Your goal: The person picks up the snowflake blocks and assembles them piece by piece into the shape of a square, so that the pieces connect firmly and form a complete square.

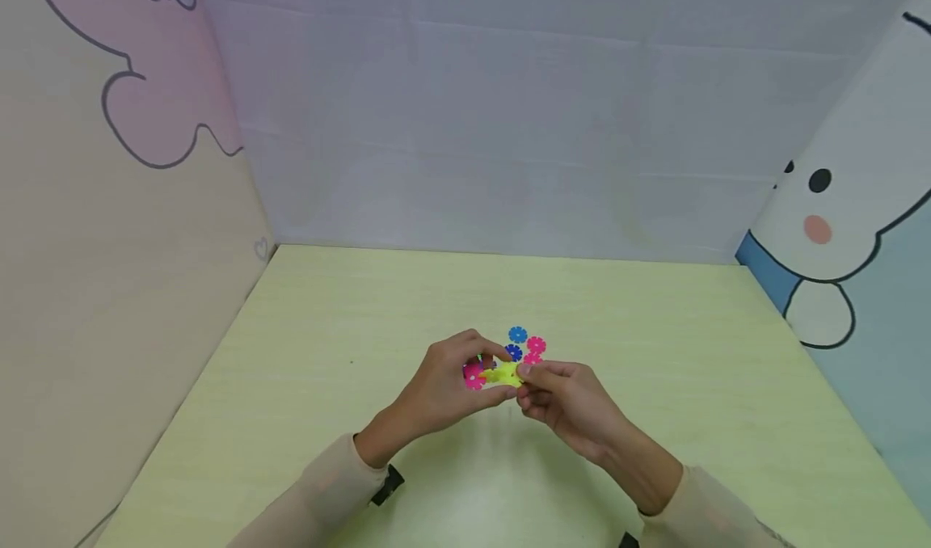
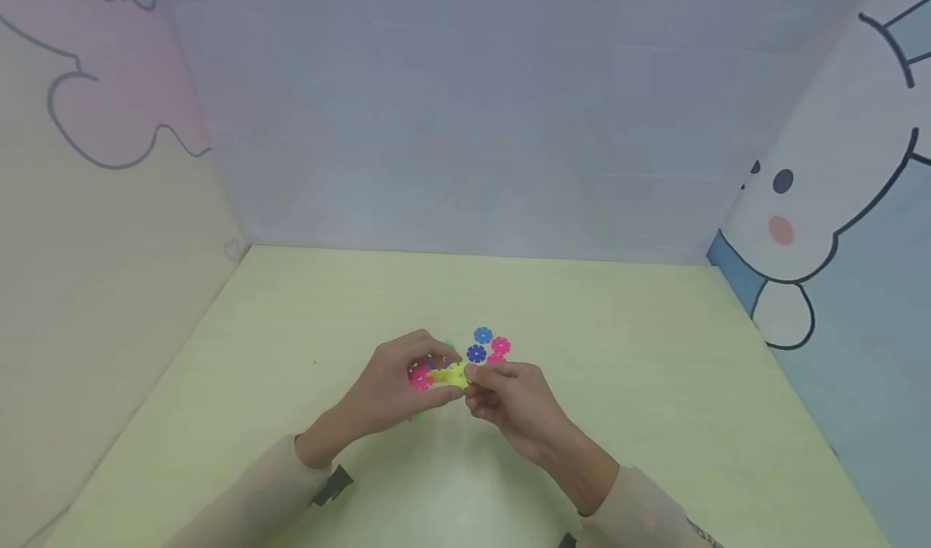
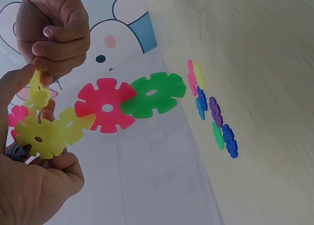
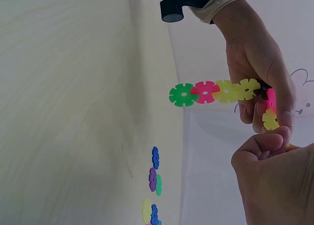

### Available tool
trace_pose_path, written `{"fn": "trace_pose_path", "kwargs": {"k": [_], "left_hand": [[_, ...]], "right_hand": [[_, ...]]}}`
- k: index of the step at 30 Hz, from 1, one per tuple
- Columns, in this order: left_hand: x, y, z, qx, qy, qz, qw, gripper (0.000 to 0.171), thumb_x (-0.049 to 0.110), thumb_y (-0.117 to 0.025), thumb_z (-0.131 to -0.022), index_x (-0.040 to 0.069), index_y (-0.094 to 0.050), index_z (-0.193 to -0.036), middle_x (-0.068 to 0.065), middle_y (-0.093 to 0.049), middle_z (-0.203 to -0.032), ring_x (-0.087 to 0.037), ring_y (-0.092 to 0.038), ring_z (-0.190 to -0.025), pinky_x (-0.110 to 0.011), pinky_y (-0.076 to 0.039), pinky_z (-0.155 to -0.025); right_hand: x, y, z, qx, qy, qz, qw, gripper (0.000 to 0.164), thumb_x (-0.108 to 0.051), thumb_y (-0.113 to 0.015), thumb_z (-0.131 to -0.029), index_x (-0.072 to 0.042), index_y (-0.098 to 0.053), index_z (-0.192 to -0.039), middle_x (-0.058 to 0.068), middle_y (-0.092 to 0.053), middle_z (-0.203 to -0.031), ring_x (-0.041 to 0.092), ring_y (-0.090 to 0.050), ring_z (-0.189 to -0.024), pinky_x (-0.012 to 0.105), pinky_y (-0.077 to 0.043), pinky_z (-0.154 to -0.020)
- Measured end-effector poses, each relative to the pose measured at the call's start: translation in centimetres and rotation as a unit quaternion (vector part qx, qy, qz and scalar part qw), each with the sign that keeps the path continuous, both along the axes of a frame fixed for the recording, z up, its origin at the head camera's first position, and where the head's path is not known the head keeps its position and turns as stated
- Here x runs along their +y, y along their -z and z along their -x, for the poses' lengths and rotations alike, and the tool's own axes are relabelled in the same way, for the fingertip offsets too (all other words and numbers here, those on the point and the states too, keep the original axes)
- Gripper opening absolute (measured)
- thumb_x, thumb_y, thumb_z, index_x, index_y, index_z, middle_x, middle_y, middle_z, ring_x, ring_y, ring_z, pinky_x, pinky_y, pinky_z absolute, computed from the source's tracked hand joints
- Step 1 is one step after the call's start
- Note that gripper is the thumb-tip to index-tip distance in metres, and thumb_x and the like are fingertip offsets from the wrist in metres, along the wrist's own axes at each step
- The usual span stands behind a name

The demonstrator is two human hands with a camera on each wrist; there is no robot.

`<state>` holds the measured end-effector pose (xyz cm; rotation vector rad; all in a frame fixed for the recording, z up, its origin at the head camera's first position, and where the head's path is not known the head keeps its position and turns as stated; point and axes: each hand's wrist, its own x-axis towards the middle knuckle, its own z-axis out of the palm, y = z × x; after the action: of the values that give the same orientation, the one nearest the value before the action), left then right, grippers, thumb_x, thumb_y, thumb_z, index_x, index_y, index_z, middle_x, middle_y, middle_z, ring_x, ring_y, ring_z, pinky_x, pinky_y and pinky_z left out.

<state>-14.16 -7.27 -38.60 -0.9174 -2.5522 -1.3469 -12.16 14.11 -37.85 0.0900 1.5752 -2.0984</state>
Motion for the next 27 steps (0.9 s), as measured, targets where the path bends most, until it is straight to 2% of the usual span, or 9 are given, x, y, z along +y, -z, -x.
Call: {"fn": "trace_pose_path", "kwargs": {"k": [5, 8, 10, 14, 17, 19, 21, 24, 27], "left_hand": [[-0.7, -0.1, 0.0, -0.007, 0.001, -0.013, 0.9999, 0.032, 0.017, -0.089, -0.080, 0.012, -0.073, -0.108, 0.003, -0.069, -0.099, -0.007, -0.060, -0.083, -0.019, -0.056, -0.071], [-1.3, -0.2, 0.0, -0.008, -0.012, -0.016, 0.9998, 0.031, 0.016, -0.090, -0.080, 0.013, -0.073, -0.105, 0.004, -0.067, -0.094, -0.008, -0.058, -0.080, -0.020, -0.054, -0.069], [-1.8, -0.3, 0.0, -0.009, -0.027, -0.014, 0.9995, 0.031, 0.015, -0.090, -0.078, 0.014, -0.073, -0.104, 0.006, -0.064, -0.089, -0.009, -0.056, -0.078, -0.019, -0.052, -0.067], [-2.4, -0.6, -0.1, -0.016, -0.050, -0.007, 0.9986, 0.030, 0.016, -0.091, -0.078, 0.015, -0.073, -0.102, 0.007, -0.059, -0.084, -0.010, -0.053, -0.077, -0.020, -0.049, -0.066], [-2.5, -0.8, -0.2, -0.028, -0.054, -0.005, 0.9981, 0.029, 0.017, -0.090, -0.079, 0.014, -0.073, -0.102, 0.006, -0.060, -0.086, -0.011, -0.054, -0.078, -0.020, -0.049, -0.067], [-2.6, -0.8, -0.3, -0.036, -0.058, -0.003, 0.9977, 0.029, 0.018, -0.090, -0.079, 0.014, -0.073, -0.102, 0.006, -0.062, -0.087, -0.012, -0.054, -0.078, -0.020, -0.050, -0.067], [-2.7, -0.9, -0.4, -0.044, -0.061, -0.001, 0.9972, 0.029, 0.018, -0.090, -0.079, 0.014, -0.073, -0.103, 0.006, -0.062, -0.088, -0.012, -0.055, -0.079, -0.020, -0.051, -0.068], [-3.0, -0.8, -0.5, -0.052, -0.068, 0.003, 0.9963, 0.029, 0.018, -0.090, -0.079, 0.014, -0.073, -0.102, 0.007, -0.061, -0.088, -0.013, -0.055, -0.079, -0.020, -0.050, -0.067], [-3.1, -0.8, -0.7, -0.058, -0.069, 0.004, 0.9960, 0.028, 0.019, -0.090, -0.079, 0.014, -0.073, -0.102, 0.007, -0.061, -0.088, -0.013, -0.055, -0.079, -0.020, -0.050, -0.068]], "right_hand": [[0.0, 0.1, 0.8, 0.029, -0.014, -0.063, 0.997, 0.027, -0.022, -0.059, -0.106, 0.003, -0.071, -0.107, 0.001, -0.070, -0.085, 0.014, -0.062, -0.078, 0.020, -0.055, -0.075], [0.5, 1.2, 2.5, 0.089, -0.003, -0.169, 0.981, 0.033, -0.023, -0.059, -0.106, 0.007, -0.072, -0.109, 0.006, -0.070, -0.087, 0.019, -0.062, -0.082, 0.025, -0.054, -0.076], [0.8, 2.4, 3.9, 0.127, 0.008, -0.265, 0.956, 0.032, -0.024, -0.062, -0.104, 0.005, -0.074, -0.107, 0.008, -0.071, -0.089, 0.021, -0.061, -0.083, 0.027, -0.053, -0.073], [1.2, 5.0, 5.9, 0.215, -0.031, -0.445, 0.869, 0.021, -0.021, -0.071, -0.096, -0.002, -0.081, -0.099, 0.004, -0.075, -0.087, 0.017, -0.060, -0.075, 0.028, -0.050, -0.065], [1.4, 5.8, 6.6, 0.280, -0.050, -0.523, 0.804, 0.017, -0.017, -0.075, -0.092, -0.002, -0.081, -0.097, 0.005, -0.076, -0.085, 0.016, -0.058, -0.072, 0.028, -0.051, -0.063], [1.6, 5.9, 7.0, 0.296, -0.040, -0.550, 0.780, 0.017, -0.015, -0.076, -0.091, 0.001, -0.080, -0.097, 0.008, -0.075, -0.085, 0.018, -0.057, -0.073, 0.030, -0.052, -0.065], [1.9, 6.0, 7.4, 0.290, -0.027, -0.566, 0.771, 0.019, -0.015, -0.077, -0.090, 0.003, -0.079, -0.098, 0.012, -0.075, -0.087, 0.019, -0.058, -0.073, 0.030, -0.054, -0.066], [2.0, 6.4, 7.8, 0.263, -0.024, -0.569, 0.778, 0.024, -0.020, -0.080, -0.089, 0.003, -0.079, -0.099, 0.012, -0.076, -0.087, 0.019, -0.058, -0.071, 0.028, -0.052, -0.063], [1.7, 7.0, 8.0, 0.240, -0.039, -0.567, 0.787, 0.025, -0.025, -0.083, -0.088, 0.000, -0.079, -0.090, 0.007, -0.069, -0.073, 0.017, -0.052, -0.065, 0.025, -0.045, -0.057]]}}
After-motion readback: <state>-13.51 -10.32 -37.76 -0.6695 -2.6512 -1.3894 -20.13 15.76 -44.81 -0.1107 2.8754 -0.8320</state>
